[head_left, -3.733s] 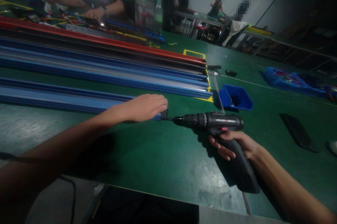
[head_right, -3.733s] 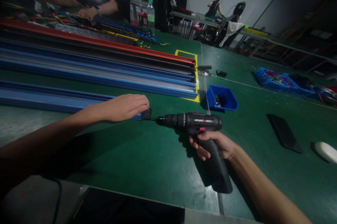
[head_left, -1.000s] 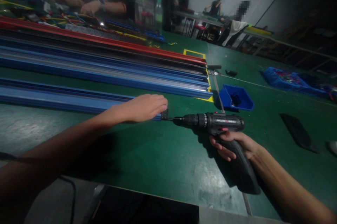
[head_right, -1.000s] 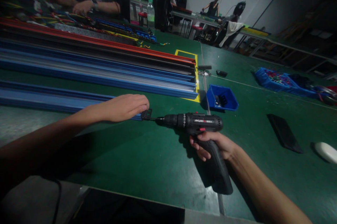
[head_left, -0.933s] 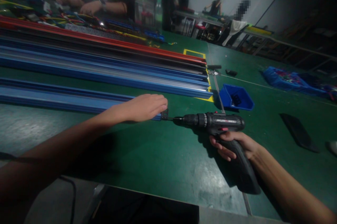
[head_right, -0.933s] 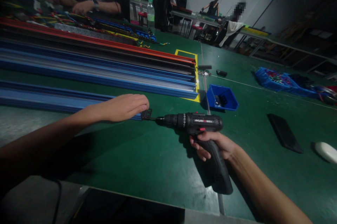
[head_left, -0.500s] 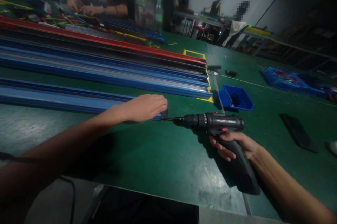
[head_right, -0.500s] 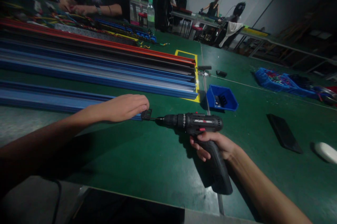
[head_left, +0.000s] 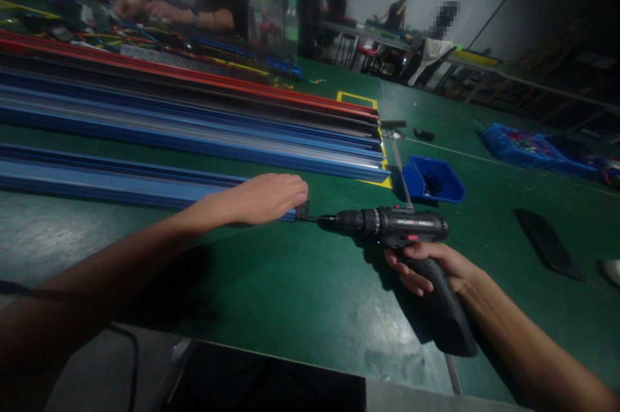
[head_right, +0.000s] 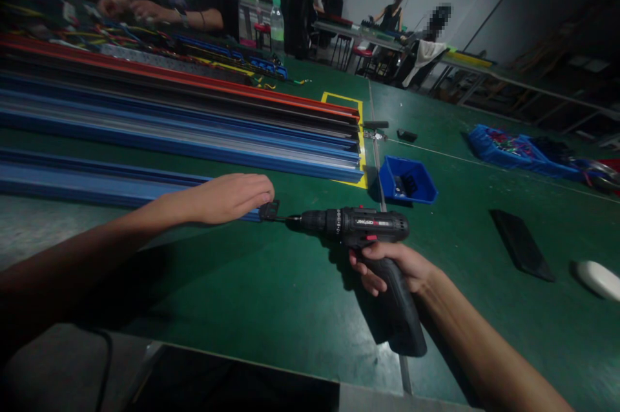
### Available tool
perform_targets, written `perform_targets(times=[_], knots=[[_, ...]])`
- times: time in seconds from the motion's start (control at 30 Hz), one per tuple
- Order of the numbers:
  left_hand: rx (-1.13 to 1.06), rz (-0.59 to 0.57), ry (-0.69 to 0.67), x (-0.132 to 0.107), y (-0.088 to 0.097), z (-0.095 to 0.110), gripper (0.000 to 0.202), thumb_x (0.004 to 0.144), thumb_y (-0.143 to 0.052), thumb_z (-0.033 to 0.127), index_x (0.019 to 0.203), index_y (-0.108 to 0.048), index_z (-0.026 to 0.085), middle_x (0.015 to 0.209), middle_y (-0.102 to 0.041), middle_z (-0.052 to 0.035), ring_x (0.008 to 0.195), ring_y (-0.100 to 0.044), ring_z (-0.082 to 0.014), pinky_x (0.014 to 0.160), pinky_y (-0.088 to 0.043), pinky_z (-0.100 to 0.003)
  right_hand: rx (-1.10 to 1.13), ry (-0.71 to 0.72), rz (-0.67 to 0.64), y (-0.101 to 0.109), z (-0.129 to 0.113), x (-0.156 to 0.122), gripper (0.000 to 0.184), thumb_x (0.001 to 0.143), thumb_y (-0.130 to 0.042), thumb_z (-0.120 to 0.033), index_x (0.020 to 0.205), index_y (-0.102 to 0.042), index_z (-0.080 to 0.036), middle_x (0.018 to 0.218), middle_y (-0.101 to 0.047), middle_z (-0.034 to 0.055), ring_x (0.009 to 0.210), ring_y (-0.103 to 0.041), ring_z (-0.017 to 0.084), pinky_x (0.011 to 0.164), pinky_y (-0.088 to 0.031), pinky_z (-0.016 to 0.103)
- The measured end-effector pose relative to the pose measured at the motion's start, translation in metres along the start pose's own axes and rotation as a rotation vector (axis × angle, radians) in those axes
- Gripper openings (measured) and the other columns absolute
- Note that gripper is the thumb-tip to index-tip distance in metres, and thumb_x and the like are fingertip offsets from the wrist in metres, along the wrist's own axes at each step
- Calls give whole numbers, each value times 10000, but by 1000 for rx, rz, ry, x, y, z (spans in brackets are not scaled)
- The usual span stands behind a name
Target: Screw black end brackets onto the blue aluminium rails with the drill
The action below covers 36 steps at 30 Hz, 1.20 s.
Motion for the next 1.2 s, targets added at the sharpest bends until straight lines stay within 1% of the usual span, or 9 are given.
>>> perform_targets(times=[0.13,0.23,0.33,0.47,0.63,0.77,1.0,1.2], knots=[[-1,1,-3,0,0,0,454,1100,-267,403,1023,-651,174,992,-650,-78,924,-600,-209,886,-458,-356,-4,-5,16,1,0,0,273,878,-732,-349,965,-715,-91,752,-636,14,433,-512,49,519,-533,219],[-12,10,-1,0,1,0,440,1095,-286,393,1014,-660,175,987,-657,-78,920,-600,-209,877,-460,-354,1,-2,1,1,0,0,272,881,-733,-349,967,-713,-92,754,-639,15,438,-504,46,525,-536,218],[3,-1,0,0,0,0,441,1096,-280,390,1028,-657,172,1000,-660,-82,940,-603,-212,891,-461,-356,4,3,-11,1,1,0,272,892,-725,-342,980,-718,-85,762,-637,17,449,-515,49,531,-537,219],[28,-16,-5,0,-2,1,459,1103,-253,388,1040,-650,166,1018,-656,-88,959,-602,-215,916,-461,-364,2,6,3,3,1,-1,274,900,-726,-349,979,-716,-87,761,-632,15,449,-522,54,530,-541,226],[8,-6,-5,0,0,1,451,1103,-265,389,1035,-652,168,1009,-651,-83,946,-603,-211,912,-461,-362,-9,-5,11,2,1,-1,268,894,-737,-354,965,-699,-98,763,-621,8,443,-519,48,529,-541,222],[-3,-4,-4,0,0,1,450,1102,-268,394,1033,-652,168,1011,-653,-83,942,-602,-212,907,-462,-362,6,-7,26,2,0,-1,278,869,-747,-342,959,-710,-82,744,-632,14,430,-511,54,514,-539,227],[-29,19,-7,0,0,0,441,1097,-286,399,1030,-658,171,999,-655,-79,932,-601,-207,900,-460,-358,-2,-1,16,2,0,-1,263,885,-739,-344,958,-714,-93,743,-638,16,435,-508,54,515,-528,224],[-3,-4,-5,0,0,1,447,1102,-261,396,1035,-641,169,1009,-650,-80,932,-597,-205,900,-458,-354,11,-10,10,3,1,0,266,885,-725,-330,984,-717,-83,763,-644,20,446,-525,56,532,-542,227]])
Point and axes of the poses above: each hand's wrist, its own x-axis towards the middle knuckle, its own y-axis out of the back of the hand, z = x × y, the point moved 7 cm from there along x, towards the middle knuckle
